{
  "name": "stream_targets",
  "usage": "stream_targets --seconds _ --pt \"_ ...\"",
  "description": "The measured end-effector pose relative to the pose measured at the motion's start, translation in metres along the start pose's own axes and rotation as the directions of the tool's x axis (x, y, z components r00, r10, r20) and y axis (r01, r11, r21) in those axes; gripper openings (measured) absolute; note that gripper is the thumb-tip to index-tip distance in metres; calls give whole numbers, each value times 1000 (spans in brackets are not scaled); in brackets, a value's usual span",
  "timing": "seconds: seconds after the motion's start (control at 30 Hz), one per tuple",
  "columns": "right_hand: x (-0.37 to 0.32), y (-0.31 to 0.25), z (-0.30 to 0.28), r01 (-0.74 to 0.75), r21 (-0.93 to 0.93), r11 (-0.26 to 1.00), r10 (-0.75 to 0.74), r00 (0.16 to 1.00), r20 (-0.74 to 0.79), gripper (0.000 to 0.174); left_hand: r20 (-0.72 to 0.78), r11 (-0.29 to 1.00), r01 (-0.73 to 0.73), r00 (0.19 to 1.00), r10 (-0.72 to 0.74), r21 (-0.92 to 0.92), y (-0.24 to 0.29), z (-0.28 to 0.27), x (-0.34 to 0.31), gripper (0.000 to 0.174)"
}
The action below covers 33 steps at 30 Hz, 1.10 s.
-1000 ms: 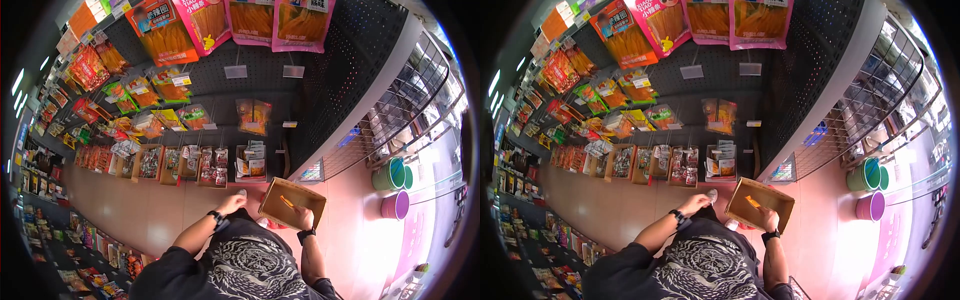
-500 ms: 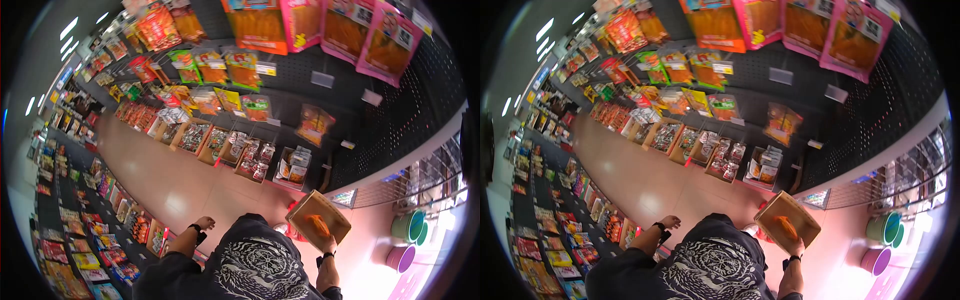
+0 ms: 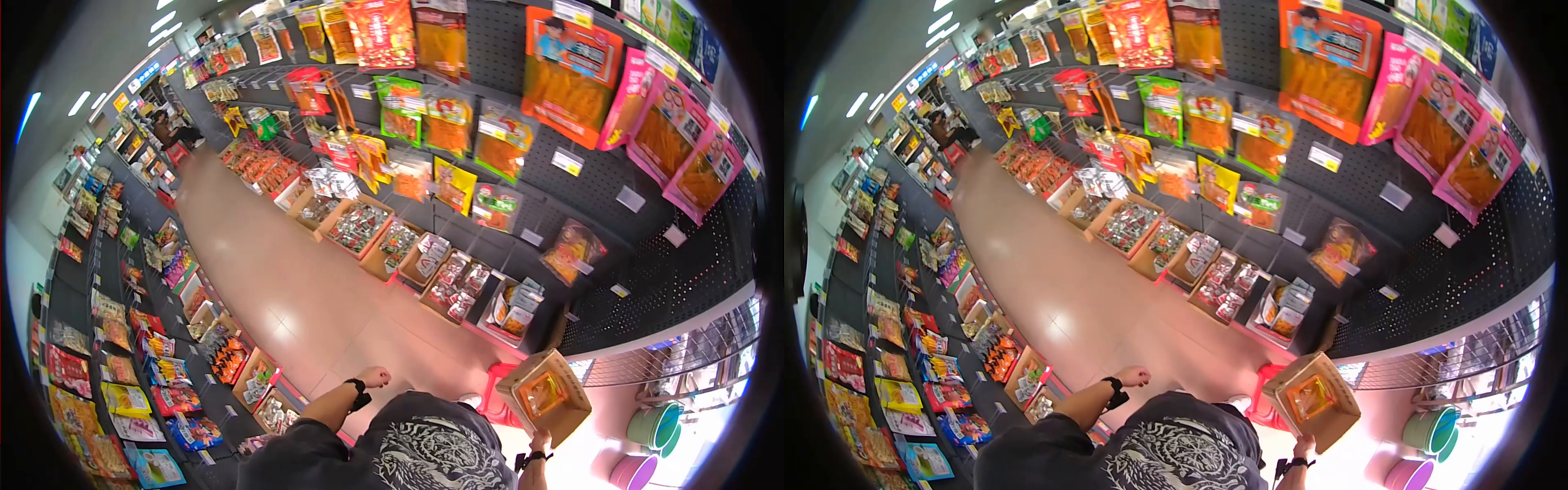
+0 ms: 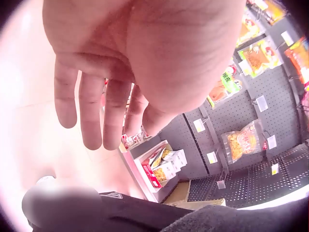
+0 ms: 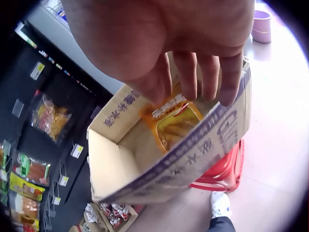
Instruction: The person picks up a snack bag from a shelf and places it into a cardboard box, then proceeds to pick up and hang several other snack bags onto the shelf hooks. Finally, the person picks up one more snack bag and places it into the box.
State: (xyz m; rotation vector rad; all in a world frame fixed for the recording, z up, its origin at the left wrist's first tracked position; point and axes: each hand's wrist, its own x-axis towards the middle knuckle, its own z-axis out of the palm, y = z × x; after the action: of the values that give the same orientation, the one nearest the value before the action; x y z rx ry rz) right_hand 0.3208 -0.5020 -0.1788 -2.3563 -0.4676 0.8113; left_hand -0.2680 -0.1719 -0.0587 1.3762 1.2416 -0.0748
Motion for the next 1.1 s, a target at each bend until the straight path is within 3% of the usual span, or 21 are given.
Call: stream_targets --seconds 0.07,0.17,0.2,0.23,0.27,0.3,0.33,0.37,0.5,0.57,0.6,0.63,0.67,0.7,0.73,0.8,0.87,0.93,1.03,1.1 --pt "-61 -56 12 -214 239 947 190 975 116 39 58 991 115 991 -119 67 -23 -6 -12 29" --pt "-139 -90 34 -378 305 874 305 916 261 40 100 962 261 958 -269 86 -74 -3 -21 29" --pt "-167 -105 37 -428 270 862 349 889 296 31 113 950 300 944 -309 87 -84 -4 -26 29" --pt "-166 -54 41 -110 295 949 -23 911 411 34 123 950 299 943 -308 87 -93 -8 -26 29" --pt "-159 11 49 191 420 887 -390 796 464 36 139 944 298 938 -317 139 -102 -7 -26 29" --pt "-184 2 37 94 65 993 -114 867 485 32 159 936 296 932 -327 188 -113 -2 -27 30" --pt "-206 -14 34 16 -182 983 74 876 477 29 181 937 294 927 -327 186 -120 -2 -30 30" --pt "-222 -20 29 18 -311 950 140 868 477 26 166 955 266 944 -285 128 -124 -7 -29 29" --pt "-229 -19 6 354 -607 712 107 800 591 16 99 949 156 986 -134 -273 -143 -3 -12 24" --pt "-221 -32 -12 484 -650 585 48 780 624 17 44 911 164 986 -159 -378 -131 1 -25 26" --pt "-215 -44 -19 475 -636 608 20 792 611 18 26 905 156 987 -159 -396 -130 2 -27 27" --pt "-206 -59 -22 280 -574 770 68 858 509 15 58 896 201 979 -194 -396 -130 8 -27 28" --pt "-199 -85 -23 -174 -156 972 220 906 361 16 72 882 246 969 -237 -402 -140 13 -33 28" --pt "-193 -116 -22 -380 260 888 303 908 290 20 135 877 311 950 -281 -367 -148 19 -35 29" --pt "-188 -142 -21 -403 405 821 313 910 272 26 196 878 355 932 -306 -322 -157 23 -38 30" --pt "-189 -186 -16 -304 277 912 239 940 244 34 245 886 448 878 -411 -119 -160 26 -49 32" --pt "-195 -217 -17 -214 162 963 168 952 256 34 225 900 424 891 -394 -103 -165 26 -51 32" --pt "-192 -204 -14 -23 106 994 0 976 216 30 241 920 380 906 -349 -96 -161 27 -44 32" --pt "-181 -175 -20 -41 110 993 25 990 137 27 139 929 332 940 -311 -161 -134 25 -36 31" --pt "-159 -142 -28 -43 10 999 43 999 -17 31 50 955 232 973 -227 -186 -111 20 -36 30"
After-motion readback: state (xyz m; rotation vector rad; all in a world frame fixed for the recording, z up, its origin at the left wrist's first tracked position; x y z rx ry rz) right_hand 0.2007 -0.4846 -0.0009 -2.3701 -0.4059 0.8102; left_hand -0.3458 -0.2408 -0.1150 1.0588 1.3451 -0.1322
